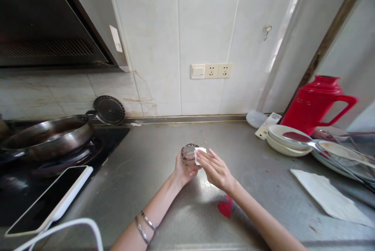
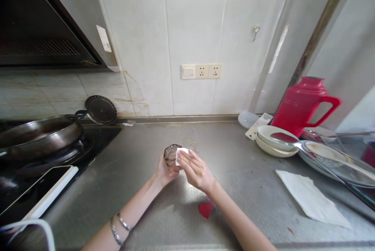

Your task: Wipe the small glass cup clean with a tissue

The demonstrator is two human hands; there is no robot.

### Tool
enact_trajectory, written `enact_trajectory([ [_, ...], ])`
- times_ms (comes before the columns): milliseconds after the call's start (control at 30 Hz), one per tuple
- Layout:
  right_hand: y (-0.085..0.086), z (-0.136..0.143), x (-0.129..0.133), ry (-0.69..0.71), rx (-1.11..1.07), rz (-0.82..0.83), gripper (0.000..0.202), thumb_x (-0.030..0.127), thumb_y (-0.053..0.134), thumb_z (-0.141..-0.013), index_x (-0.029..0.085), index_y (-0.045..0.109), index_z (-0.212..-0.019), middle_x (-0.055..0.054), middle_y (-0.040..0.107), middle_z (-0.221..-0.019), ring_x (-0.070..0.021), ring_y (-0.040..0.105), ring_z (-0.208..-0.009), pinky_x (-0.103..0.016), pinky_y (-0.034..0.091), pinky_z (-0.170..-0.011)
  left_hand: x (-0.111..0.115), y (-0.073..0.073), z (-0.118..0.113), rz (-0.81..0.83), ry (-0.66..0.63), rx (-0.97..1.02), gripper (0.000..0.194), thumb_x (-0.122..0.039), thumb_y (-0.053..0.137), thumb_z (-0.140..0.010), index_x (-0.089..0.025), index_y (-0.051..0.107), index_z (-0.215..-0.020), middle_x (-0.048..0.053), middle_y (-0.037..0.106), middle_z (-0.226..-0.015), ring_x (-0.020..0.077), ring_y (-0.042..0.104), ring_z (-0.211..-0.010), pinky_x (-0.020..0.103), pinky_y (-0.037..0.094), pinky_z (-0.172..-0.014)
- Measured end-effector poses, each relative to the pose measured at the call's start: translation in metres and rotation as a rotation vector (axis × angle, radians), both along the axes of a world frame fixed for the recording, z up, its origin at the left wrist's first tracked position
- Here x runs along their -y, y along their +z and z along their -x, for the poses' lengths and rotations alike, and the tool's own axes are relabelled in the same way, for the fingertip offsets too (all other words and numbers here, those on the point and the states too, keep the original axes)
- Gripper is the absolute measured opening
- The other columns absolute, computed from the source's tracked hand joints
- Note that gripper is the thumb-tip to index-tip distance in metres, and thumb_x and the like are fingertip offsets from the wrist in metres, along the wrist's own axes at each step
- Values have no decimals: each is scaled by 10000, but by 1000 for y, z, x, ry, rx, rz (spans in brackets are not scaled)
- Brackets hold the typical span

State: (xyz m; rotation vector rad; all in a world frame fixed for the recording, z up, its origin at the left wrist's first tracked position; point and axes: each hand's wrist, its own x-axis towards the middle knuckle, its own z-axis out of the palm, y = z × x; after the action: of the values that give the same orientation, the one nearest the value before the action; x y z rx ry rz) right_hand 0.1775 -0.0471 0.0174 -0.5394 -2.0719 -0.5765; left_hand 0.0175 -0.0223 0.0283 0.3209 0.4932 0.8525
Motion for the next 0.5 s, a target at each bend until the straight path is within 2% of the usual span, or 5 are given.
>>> enact_trajectory([
  [133,-4,11,-1,-39,-280,122,498,24,426,-900,214,462,-1358,-99,682,-1161,-191,663,-1054,-476,410,-1079,0,-3,-1,-116,-25,0,504,-514,392,-829,-87,656,-784,123,636,-628,99,398,-333,185,163,-286],
  [267,4,22,2,-37,-500,256,376,90,461,-916,235,591,-1238,-35,742,-1001,-174,731,-819,-497,440,-1059,-1,-5,-2,-246,-38,0,612,-591,349,-811,-72,668,-863,138,637,-651,108,398,-341,199,168,-303],
  [400,14,24,3,-92,-589,418,263,172,495,-917,218,693,-1083,-4,762,-846,-230,718,-907,-472,493,-1010,0,0,-2,-293,-64,-116,648,-618,312,-800,-86,662,-922,121,633,-626,126,414,-330,208,181,-301],
  [500,18,23,1,-88,-594,457,240,198,503,-913,220,716,-1019,5,762,-855,-246,706,-944,-481,499,-997,2,4,-3,-323,-57,-236,629,-599,282,-820,-93,653,-859,113,632,-608,142,446,-328,217,212,-289],
])
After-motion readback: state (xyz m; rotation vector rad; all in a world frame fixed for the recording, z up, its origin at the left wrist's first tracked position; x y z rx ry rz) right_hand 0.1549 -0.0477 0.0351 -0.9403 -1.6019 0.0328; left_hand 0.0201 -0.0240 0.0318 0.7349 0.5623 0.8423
